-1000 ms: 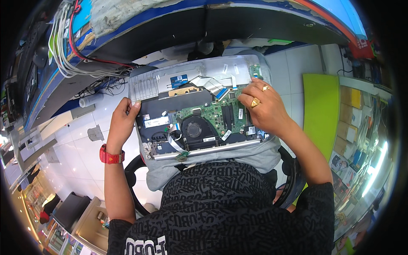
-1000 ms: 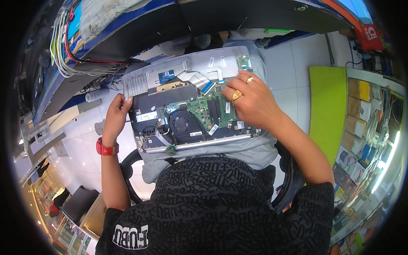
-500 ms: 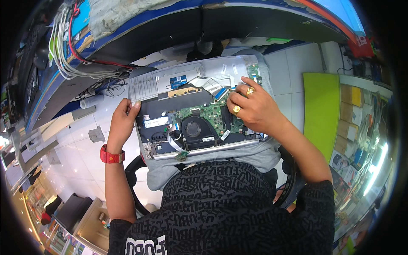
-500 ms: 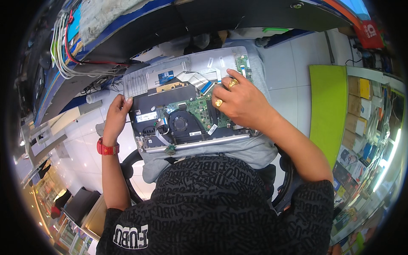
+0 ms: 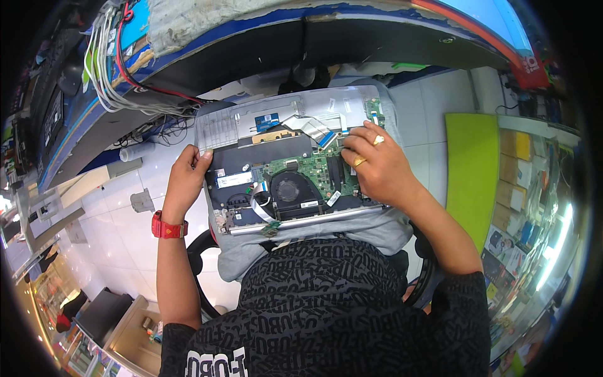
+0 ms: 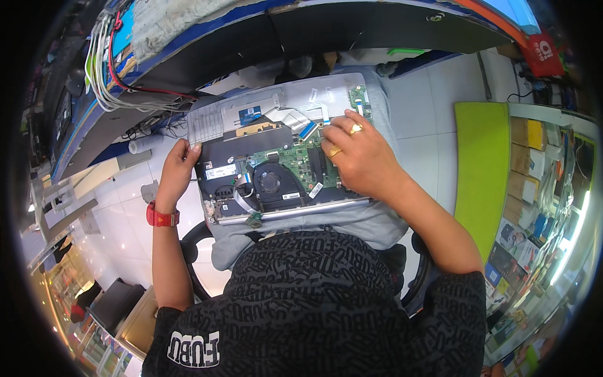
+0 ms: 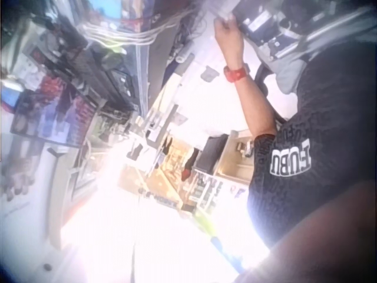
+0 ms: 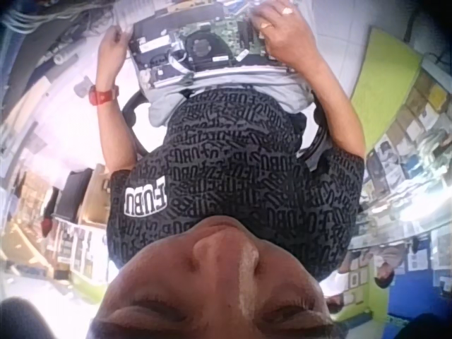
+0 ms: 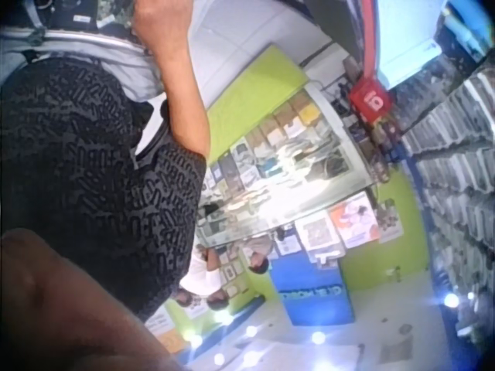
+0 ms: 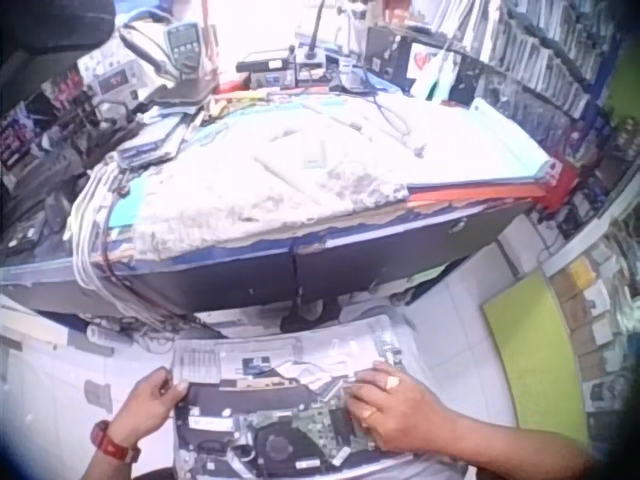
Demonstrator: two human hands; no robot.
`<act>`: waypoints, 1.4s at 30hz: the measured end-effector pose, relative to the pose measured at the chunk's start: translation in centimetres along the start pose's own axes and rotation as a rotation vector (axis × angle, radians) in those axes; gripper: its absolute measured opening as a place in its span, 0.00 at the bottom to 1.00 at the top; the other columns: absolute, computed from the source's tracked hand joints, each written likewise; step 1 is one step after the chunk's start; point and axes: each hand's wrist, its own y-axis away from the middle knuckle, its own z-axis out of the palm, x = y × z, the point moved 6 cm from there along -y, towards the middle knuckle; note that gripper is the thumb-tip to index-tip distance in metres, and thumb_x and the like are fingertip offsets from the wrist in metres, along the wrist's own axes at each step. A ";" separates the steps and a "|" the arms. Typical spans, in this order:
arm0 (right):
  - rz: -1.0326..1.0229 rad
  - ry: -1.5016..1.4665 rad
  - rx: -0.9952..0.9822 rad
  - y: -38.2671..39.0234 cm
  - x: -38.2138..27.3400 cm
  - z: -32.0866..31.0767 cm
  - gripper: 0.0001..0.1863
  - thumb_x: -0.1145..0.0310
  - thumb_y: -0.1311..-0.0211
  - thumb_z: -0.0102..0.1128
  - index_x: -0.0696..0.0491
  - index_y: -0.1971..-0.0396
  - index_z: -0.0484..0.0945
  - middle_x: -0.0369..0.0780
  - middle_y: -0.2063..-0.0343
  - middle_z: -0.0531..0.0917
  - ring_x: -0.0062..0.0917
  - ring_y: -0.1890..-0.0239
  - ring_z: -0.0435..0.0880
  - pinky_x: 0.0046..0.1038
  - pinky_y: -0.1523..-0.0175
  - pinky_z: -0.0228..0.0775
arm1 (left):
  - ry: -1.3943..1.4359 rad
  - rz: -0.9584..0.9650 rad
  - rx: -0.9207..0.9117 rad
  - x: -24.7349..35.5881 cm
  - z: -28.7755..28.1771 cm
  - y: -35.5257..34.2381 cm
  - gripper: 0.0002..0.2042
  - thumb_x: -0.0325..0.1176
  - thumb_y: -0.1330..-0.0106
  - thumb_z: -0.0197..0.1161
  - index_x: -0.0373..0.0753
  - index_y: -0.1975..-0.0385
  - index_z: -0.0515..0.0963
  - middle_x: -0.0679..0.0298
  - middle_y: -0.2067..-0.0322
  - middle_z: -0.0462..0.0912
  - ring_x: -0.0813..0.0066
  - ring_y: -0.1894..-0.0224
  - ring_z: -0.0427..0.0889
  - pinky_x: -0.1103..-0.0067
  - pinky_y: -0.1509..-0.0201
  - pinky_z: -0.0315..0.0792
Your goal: The person manipulates internal laptop components by hand and with a soldering iron. They move ribbon cables, touch the motherboard, and apply a soldering tool to the circuit board.
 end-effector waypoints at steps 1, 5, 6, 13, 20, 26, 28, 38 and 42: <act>0.064 -0.073 0.003 0.1 0.4 -0.3 0.03 0.78 0.43 0.64 0.57 0.68 0.80 0.42 0.64 0.83 0.38 0.58 0.84 0.42 0.45 0.77 | -0.010 0.001 0.001 0.0 0.0 0.0 0.21 0.46 0.25 0.63 0.36 0.72 0.67 0.67 0.78 0.66 0.77 0.74 0.62 0.75 0.70 0.63; 0.405 -0.265 0.174 1.6 2.3 -1.8 0.04 0.77 0.37 0.64 0.58 0.70 0.78 0.43 0.72 0.81 0.40 0.69 0.82 0.39 0.62 0.74 | 0.005 0.000 -0.001 0.0 0.0 0.1 0.21 0.46 0.25 0.63 0.36 0.72 0.67 0.68 0.79 0.65 0.78 0.74 0.62 0.76 0.70 0.62; 0.393 -0.258 0.201 1.6 2.5 -2.0 0.05 0.76 0.35 0.64 0.58 0.70 0.77 0.43 0.73 0.80 0.40 0.71 0.81 0.39 0.64 0.73 | 0.017 -0.004 0.000 -0.1 0.0 0.1 0.21 0.46 0.25 0.63 0.36 0.72 0.67 0.69 0.79 0.65 0.79 0.75 0.62 0.76 0.71 0.61; 0.372 -0.228 0.153 2.1 2.4 -0.7 0.04 0.76 0.34 0.62 0.59 0.69 0.78 0.43 0.69 0.82 0.41 0.67 0.82 0.41 0.57 0.75 | 0.013 0.013 -0.003 -0.4 0.2 -0.2 0.20 0.45 0.24 0.63 0.36 0.72 0.68 0.69 0.79 0.64 0.80 0.75 0.61 0.76 0.71 0.60; -0.094 0.002 -0.041 1.0 -1.2 1.2 0.05 0.75 0.39 0.58 0.56 0.64 0.79 0.43 0.52 0.87 0.38 0.44 0.84 0.52 0.30 0.69 | -0.001 0.029 0.012 -0.6 0.0 -0.2 0.20 0.45 0.25 0.63 0.36 0.72 0.68 0.70 0.78 0.64 0.79 0.74 0.61 0.77 0.70 0.60; -0.055 0.053 -0.055 1.7 -1.9 1.5 0.07 0.74 0.40 0.58 0.58 0.62 0.80 0.49 0.48 0.86 0.43 0.42 0.84 0.47 0.31 0.71 | 0.022 0.034 0.009 -0.2 0.0 -0.1 0.21 0.45 0.25 0.64 0.36 0.73 0.67 0.69 0.78 0.65 0.78 0.74 0.61 0.76 0.70 0.61; -0.053 0.080 -0.063 1.7 -2.0 1.7 0.09 0.73 0.38 0.55 0.60 0.61 0.79 0.50 0.49 0.86 0.43 0.42 0.83 0.45 0.31 0.71 | -0.012 0.018 0.009 -0.2 -0.1 -0.1 0.21 0.45 0.25 0.64 0.36 0.72 0.68 0.69 0.78 0.65 0.78 0.73 0.61 0.76 0.70 0.61; -0.024 0.074 -0.046 1.4 -1.8 1.6 0.09 0.73 0.38 0.55 0.57 0.61 0.80 0.47 0.49 0.86 0.43 0.42 0.82 0.48 0.32 0.71 | 0.000 0.017 0.002 -0.4 0.0 -0.1 0.20 0.45 0.25 0.64 0.36 0.71 0.68 0.68 0.78 0.66 0.78 0.73 0.62 0.76 0.69 0.63; -0.047 0.130 -0.076 1.1 -2.1 1.5 0.09 0.72 0.39 0.56 0.57 0.61 0.80 0.46 0.51 0.86 0.42 0.43 0.83 0.47 0.32 0.70 | 0.009 0.003 -0.001 -0.5 0.0 -0.1 0.19 0.44 0.25 0.64 0.35 0.71 0.69 0.68 0.77 0.68 0.77 0.73 0.64 0.76 0.68 0.64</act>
